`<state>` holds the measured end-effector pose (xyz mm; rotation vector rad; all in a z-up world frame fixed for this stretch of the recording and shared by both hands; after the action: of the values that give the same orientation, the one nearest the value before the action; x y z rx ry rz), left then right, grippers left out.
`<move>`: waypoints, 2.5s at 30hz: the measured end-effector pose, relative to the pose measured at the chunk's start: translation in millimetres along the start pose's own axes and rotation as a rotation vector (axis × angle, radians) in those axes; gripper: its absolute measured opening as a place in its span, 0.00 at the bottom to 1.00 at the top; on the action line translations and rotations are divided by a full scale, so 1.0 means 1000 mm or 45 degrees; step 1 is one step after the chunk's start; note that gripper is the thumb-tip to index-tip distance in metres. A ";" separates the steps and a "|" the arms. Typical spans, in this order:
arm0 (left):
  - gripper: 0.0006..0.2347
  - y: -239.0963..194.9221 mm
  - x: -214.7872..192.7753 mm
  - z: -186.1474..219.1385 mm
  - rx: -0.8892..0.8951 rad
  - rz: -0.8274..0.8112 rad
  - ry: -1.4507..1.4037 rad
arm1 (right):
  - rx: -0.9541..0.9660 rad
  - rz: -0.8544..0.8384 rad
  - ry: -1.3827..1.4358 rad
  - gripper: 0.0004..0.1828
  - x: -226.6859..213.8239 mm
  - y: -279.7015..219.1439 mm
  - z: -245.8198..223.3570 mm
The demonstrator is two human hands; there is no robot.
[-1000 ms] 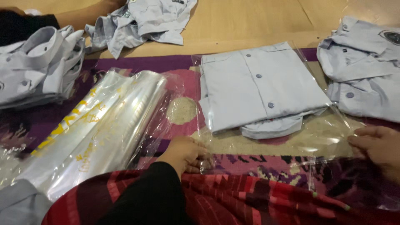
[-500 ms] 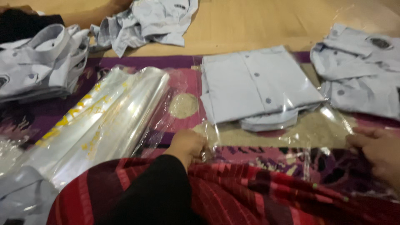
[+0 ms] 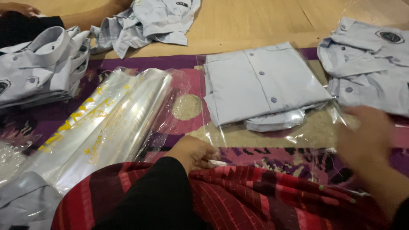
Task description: The person packs folded shirts into plastic bags, smoothing the plastic and sealing the bags by hand.
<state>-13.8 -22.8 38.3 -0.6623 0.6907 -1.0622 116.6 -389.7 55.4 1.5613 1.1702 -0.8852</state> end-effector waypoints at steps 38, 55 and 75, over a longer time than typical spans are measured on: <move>0.29 0.100 0.011 -0.047 -0.170 -0.554 0.055 | -0.467 -1.212 0.469 0.11 0.064 -0.105 -0.195; 0.33 0.053 -0.003 -0.031 -0.212 -1.174 0.303 | -0.329 -1.315 0.976 0.21 0.076 -0.115 -0.196; 0.24 -0.007 0.009 -0.008 -0.121 -0.692 0.608 | -1.027 -0.776 0.366 0.25 0.078 -0.131 -0.198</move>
<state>-20.8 -34.7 37.4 -0.7034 1.0070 -1.7309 13.2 -168.1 4.1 0.6781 1.9588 -0.4395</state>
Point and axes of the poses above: each hand's wrist, its own y-axis towards the middle knuckle, its own x-axis out of the palm, z = x × y, the point moved 5 cm from there along y, towards the middle knuckle, and after that the axes turned 4 degrees about -y, right-handed, at the moved point
